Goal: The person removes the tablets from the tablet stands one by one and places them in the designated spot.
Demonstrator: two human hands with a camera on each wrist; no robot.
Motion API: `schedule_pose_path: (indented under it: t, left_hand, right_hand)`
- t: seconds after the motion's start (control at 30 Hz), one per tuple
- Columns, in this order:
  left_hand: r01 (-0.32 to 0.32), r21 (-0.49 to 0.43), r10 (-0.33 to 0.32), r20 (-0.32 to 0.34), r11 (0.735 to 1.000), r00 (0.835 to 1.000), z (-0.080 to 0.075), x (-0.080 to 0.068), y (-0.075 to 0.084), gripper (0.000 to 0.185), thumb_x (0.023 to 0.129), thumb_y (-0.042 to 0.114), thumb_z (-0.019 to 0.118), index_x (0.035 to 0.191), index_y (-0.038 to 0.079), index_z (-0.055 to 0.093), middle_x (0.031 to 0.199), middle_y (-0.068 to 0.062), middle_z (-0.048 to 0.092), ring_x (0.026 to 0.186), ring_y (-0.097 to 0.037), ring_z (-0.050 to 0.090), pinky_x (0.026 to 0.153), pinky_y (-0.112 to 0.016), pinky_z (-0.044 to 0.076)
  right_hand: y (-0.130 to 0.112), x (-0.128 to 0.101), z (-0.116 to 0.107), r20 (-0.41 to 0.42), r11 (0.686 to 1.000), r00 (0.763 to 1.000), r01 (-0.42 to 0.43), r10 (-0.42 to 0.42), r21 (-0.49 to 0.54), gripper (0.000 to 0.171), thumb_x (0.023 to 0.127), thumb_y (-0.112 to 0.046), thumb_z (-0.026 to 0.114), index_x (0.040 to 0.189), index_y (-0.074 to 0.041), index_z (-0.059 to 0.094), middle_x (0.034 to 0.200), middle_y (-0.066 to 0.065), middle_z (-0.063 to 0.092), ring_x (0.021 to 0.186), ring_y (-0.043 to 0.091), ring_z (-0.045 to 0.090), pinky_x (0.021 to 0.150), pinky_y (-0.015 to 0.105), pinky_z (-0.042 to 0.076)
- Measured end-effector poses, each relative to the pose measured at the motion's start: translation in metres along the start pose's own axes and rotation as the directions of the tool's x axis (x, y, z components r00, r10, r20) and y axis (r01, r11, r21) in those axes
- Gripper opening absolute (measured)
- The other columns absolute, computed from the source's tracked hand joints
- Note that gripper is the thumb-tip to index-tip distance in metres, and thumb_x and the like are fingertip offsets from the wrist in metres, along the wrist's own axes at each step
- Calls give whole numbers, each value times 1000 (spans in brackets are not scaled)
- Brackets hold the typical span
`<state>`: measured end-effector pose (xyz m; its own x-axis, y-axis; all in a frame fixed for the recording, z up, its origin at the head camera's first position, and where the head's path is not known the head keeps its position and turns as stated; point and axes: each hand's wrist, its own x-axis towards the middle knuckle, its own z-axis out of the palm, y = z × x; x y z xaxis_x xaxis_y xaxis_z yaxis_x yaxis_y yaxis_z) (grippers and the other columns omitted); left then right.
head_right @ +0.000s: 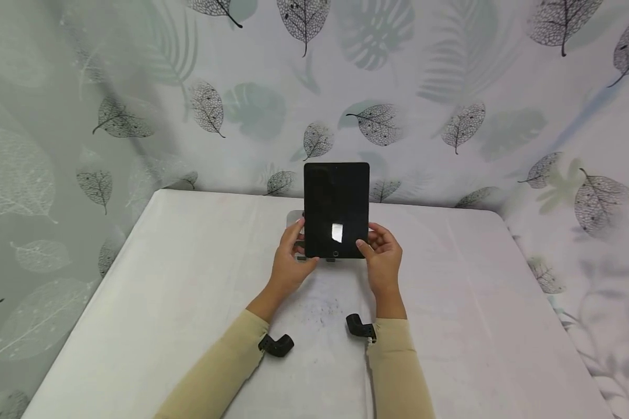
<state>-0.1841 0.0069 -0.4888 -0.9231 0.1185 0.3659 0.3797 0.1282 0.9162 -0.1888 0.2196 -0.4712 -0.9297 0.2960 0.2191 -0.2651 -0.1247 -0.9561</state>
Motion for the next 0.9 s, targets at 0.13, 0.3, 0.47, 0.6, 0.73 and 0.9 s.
schedule_pose_path:
  t: [0.13, 0.3, 0.47, 0.6, 0.73, 0.9]
  left_hand:
    - [17, 60, -19, 39, 998, 999, 6, -1, 8, 96, 82, -3, 76, 163, 22, 30, 148, -10, 49, 105, -23, 52, 90, -44, 52]
    - [-3, 99, -4, 78, 995, 997, 16, -1, 14, 95, 87, 0, 77, 163, 24, 26, 143, -10, 55, 92, -19, 50, 87, -46, 51]
    - [-10, 57, 3, 113, 998, 994, 28, 1, 17, 95, 88, 1, 77, 163, 27, 25, 153, -3, 50, 88, -19, 53, 84, -45, 54]
    - [14, 25, -17, 133, 1000, 991, 39, 2, 19, 95, 87, 0, 78, 163, 28, 28, 155, -1, 49, 90, -19, 56, 82, -40, 56]
    - [-27, 30, 23, 131, 999, 991, 56, 0, 20, 91, 83, 1, 82, 159, 19, 37, 157, -3, 50, 89, -18, 63, 82, -35, 59]
    - [-22, -49, 29, 144, 999, 989, 78, -8, 17, 85, 80, 1, 85, 154, 12, 46, 157, -5, 49, 92, -18, 72, 84, -29, 61]
  right_hand:
    - [-11, 3, -8, 0, 999, 1000, -28, 28, 38, 47, 85, 20, 67, 129, 4, 63, 92, 0, 67, 86, 10, 69, 77, 18, 60]
    - [-24, 7, -23, -12, 994, 996, -84, 85, 70, 48, 86, 19, 68, 130, 3, 65, 90, 1, 67, 84, 11, 70, 76, 21, 61]
    - [-34, 10, -39, 9, 987, 993, -120, 120, 105, 52, 85, 19, 68, 135, 7, 61, 89, 1, 68, 81, 10, 69, 74, 22, 61]
    - [-41, 11, -56, 41, 988, 990, -134, 131, 77, 55, 86, 16, 70, 139, 5, 59, 92, 0, 66, 83, 9, 66, 76, 20, 60]
    - [-46, 9, -79, 84, 990, 988, -136, 132, 38, 55, 88, 13, 70, 141, 2, 59, 94, 0, 63, 84, 9, 64, 78, 19, 60]
    - [-48, 6, -106, 101, 984, 982, -168, 162, 58, 53, 88, 16, 68, 138, 0, 63, 92, -1, 65, 83, 10, 64, 73, 18, 58]
